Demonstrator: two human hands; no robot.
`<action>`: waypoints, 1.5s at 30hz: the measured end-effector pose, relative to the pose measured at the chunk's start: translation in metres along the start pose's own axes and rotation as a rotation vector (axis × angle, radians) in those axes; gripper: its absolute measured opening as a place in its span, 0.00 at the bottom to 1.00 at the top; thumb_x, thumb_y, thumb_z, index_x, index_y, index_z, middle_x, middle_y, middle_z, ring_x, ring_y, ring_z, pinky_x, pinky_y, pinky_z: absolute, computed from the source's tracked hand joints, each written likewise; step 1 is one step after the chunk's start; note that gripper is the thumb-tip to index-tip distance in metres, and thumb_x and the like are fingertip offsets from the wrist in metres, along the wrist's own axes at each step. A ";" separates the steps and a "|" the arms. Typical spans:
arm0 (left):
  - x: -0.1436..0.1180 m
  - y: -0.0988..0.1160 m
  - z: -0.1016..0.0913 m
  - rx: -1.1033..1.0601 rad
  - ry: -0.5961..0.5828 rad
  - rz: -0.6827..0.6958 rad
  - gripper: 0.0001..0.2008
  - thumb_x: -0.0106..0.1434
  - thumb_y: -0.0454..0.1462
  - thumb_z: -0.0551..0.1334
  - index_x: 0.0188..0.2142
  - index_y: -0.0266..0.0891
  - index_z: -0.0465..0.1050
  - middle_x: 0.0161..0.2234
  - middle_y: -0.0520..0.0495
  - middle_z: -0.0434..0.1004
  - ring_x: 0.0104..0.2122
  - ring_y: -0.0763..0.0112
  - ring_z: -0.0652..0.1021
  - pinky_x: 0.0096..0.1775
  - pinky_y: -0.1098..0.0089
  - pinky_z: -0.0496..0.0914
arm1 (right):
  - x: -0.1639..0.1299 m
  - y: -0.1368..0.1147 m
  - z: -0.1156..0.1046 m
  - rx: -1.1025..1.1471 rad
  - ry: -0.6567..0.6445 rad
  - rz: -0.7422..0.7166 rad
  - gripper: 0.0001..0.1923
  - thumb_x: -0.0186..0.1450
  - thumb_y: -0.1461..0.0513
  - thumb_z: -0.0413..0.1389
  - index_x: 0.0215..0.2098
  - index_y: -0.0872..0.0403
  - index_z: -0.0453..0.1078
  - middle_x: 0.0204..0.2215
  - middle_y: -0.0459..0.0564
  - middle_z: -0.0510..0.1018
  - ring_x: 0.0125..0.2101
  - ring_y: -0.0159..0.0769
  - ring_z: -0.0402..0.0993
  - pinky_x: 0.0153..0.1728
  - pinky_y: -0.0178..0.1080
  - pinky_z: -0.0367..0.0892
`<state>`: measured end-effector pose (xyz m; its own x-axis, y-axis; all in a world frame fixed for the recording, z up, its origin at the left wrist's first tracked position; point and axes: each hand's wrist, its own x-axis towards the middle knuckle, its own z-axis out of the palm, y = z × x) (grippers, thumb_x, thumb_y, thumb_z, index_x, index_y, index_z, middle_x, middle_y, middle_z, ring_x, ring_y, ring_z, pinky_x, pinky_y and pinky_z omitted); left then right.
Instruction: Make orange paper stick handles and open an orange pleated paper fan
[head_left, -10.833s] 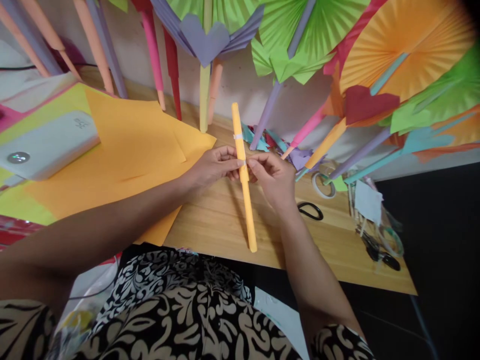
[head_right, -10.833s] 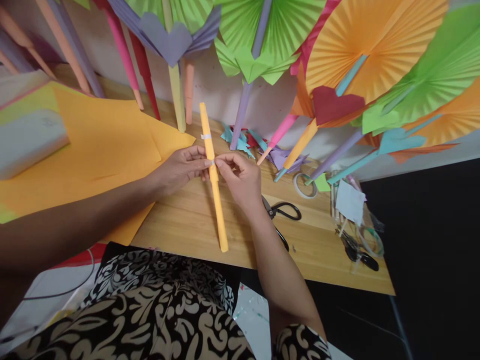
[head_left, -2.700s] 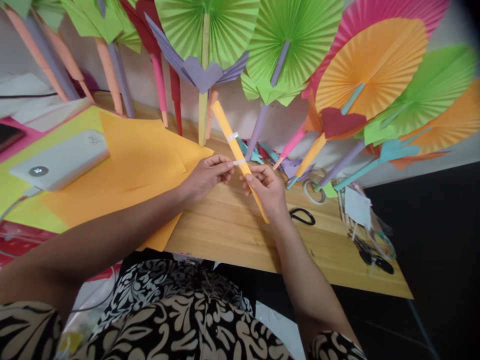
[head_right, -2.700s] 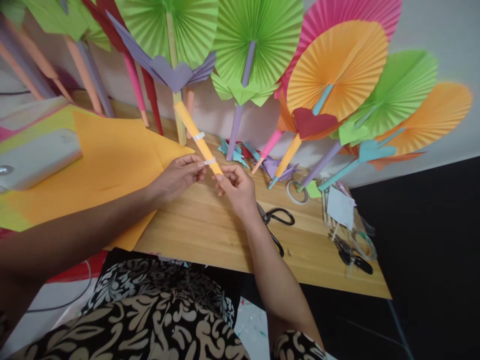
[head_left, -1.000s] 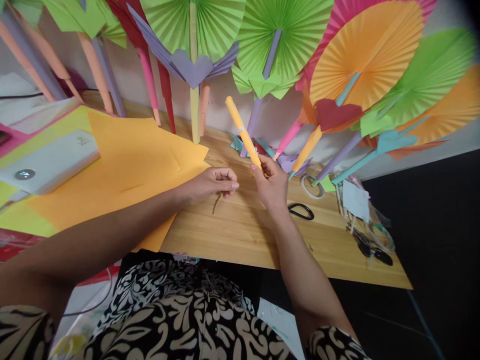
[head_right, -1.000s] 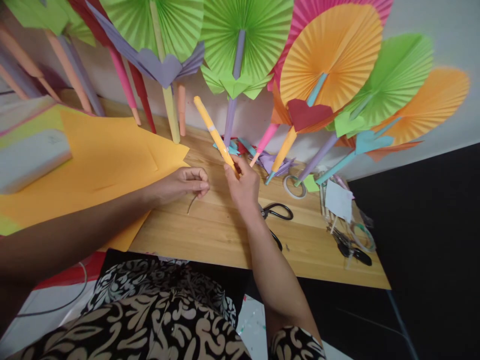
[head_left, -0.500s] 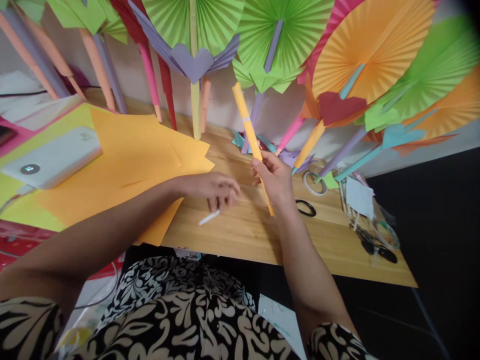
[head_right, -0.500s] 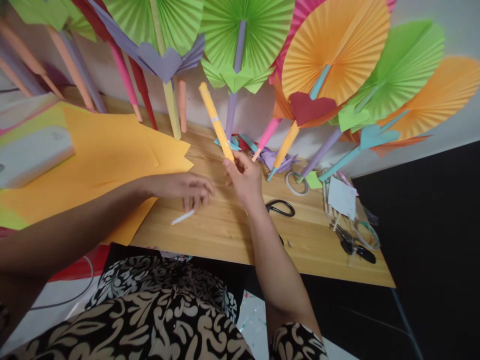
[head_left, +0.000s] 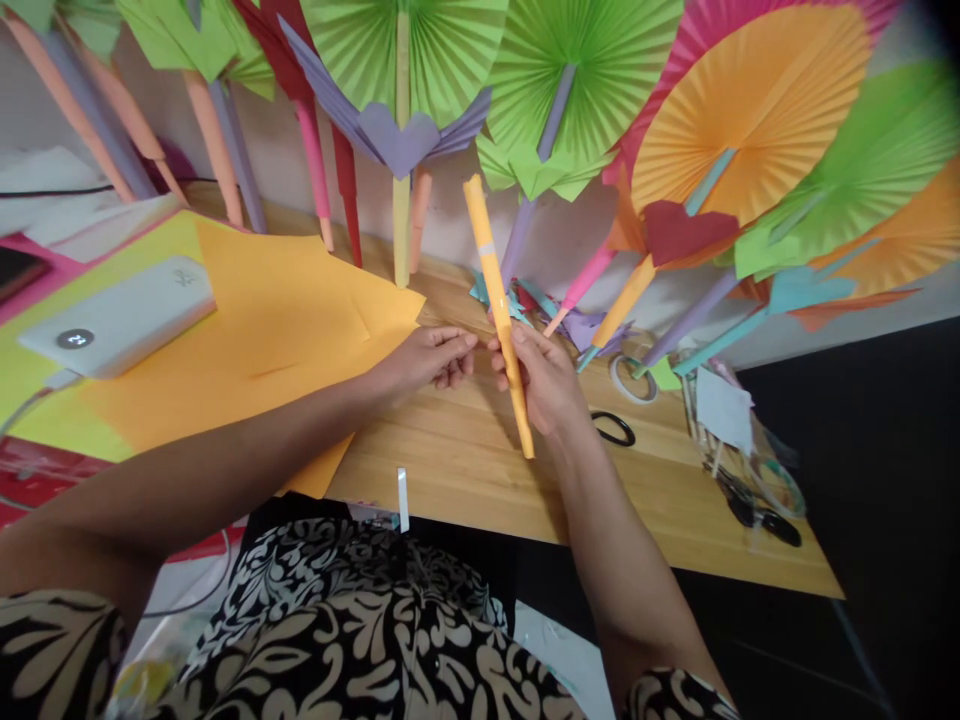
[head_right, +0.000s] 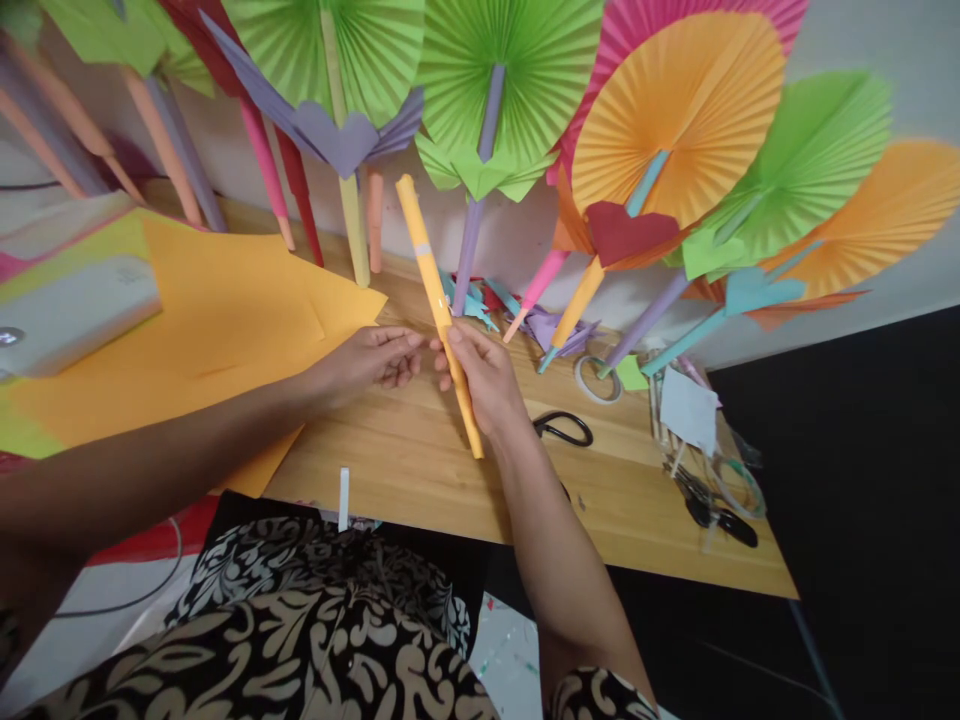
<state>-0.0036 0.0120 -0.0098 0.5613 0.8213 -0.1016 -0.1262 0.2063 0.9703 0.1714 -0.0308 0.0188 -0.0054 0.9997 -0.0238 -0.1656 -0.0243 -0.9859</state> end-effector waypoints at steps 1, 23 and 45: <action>0.000 -0.001 0.002 0.000 0.016 0.009 0.11 0.69 0.43 0.62 0.35 0.37 0.75 0.26 0.50 0.74 0.21 0.79 0.72 0.22 0.77 0.61 | 0.000 0.002 0.002 -0.015 0.016 -0.005 0.18 0.60 0.49 0.65 0.40 0.52 0.80 0.31 0.45 0.77 0.26 0.27 0.70 0.18 0.27 0.67; -0.042 0.003 0.029 -0.070 -1.234 -0.326 0.15 0.59 0.44 0.72 0.43 0.41 0.81 0.42 0.43 0.84 0.43 0.60 0.83 0.45 0.63 0.77 | 0.003 0.008 -0.001 -0.170 0.151 -0.183 0.34 0.56 0.51 0.70 0.60 0.42 0.72 0.35 0.45 0.78 0.32 0.34 0.73 0.27 0.36 0.76; -0.001 0.005 -0.002 -0.295 -0.019 0.061 0.07 0.61 0.34 0.69 0.31 0.36 0.71 0.21 0.55 0.71 0.20 0.81 0.68 0.25 0.76 0.60 | -0.006 0.014 0.014 -0.190 0.007 -0.042 0.38 0.61 0.47 0.65 0.66 0.47 0.65 0.31 0.47 0.81 0.30 0.37 0.78 0.31 0.42 0.75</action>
<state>-0.0061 0.0131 -0.0049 0.5605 0.8273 -0.0379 -0.3908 0.3046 0.8686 0.1552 -0.0371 0.0073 0.0051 0.9998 0.0180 0.0234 0.0178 -0.9996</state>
